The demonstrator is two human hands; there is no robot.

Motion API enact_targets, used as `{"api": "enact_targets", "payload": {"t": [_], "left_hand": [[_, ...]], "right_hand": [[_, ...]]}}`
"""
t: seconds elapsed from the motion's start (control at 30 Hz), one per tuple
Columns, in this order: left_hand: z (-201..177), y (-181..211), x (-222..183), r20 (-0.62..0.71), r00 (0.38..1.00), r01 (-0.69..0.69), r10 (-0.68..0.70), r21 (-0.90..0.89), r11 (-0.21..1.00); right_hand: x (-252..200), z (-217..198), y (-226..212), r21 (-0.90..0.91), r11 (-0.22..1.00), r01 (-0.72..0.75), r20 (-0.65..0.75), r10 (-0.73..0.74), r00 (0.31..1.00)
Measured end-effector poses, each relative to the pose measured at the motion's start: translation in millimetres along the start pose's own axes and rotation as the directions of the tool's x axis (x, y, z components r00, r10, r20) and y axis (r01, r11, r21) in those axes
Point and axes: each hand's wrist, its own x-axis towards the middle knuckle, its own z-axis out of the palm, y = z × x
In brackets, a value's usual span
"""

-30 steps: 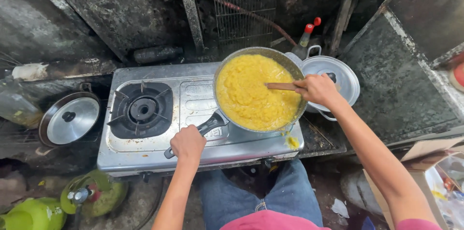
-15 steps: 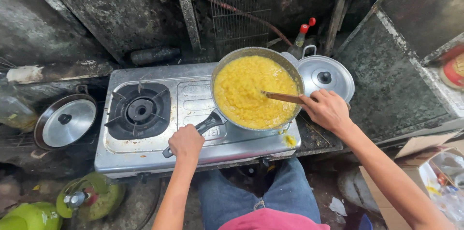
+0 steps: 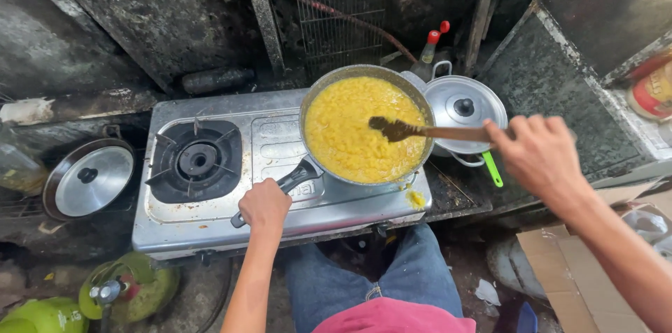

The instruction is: Stirring a thick yellow mixture in a pan on a gas stove using a wooden spatula to ensure even cooking.

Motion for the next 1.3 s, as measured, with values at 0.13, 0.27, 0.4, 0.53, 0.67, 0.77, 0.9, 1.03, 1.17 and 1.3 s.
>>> {"api": "enact_targets", "payload": {"t": [0.13, 0.27, 0.4, 0.53, 0.67, 0.77, 0.9, 1.03, 1.17, 1.3], "left_hand": [[6, -2, 3, -0.029, 1.000, -0.007, 0.007, -0.005, 1.000], [10, -3, 4, -0.027, 1.000, -0.007, 0.007, 0.014, 1.000], [10, -3, 6, -0.033, 0.999, -0.007, 0.008, 0.018, 1.000], [5, -2, 4, 0.007, 1.000, 0.001, -0.001, 0.012, 1.000], [8, -2, 5, -0.008, 1.000, -0.008, 0.008, 0.007, 1.000], [10, -3, 5, -0.016, 1.000, -0.007, 0.007, 0.019, 1.000], [9, -2, 5, -0.015, 1.000, -0.006, 0.006, 0.012, 1.000], [4, -4, 4, -0.143, 0.985, -0.107, 0.095, -0.082, 0.991], [5, -6, 2, -0.138, 0.985, -0.114, 0.101, -0.088, 0.990], [6, -5, 2, -0.130, 0.987, -0.102, 0.090, -0.087, 0.991]], "right_hand": [[15, -16, 32, -0.143, 0.988, -0.052, -0.100, 0.038, 0.994], [34, 5, 47, -0.239, 0.969, -0.061, -0.102, 0.037, 0.994], [55, 36, 44, -0.208, 0.978, 0.015, 0.104, 0.007, 0.995], [68, 81, 36, -0.138, 0.985, 0.107, 0.066, -0.099, 0.993], [63, 116, 25, 0.021, 0.972, 0.232, -0.083, -0.230, 0.970], [57, 112, 14, 0.079, 0.972, 0.221, 0.093, -0.228, 0.969], [50, 81, -3, 0.211, 0.966, 0.148, 0.436, -0.229, 0.870], [25, 85, -31, 0.213, 0.967, 0.141, 0.098, -0.165, 0.981], [27, 82, -53, 0.351, 0.936, 0.013, 0.366, -0.149, 0.919], [31, 57, -67, 0.503, 0.833, -0.231, 0.584, -0.130, 0.801]]}}
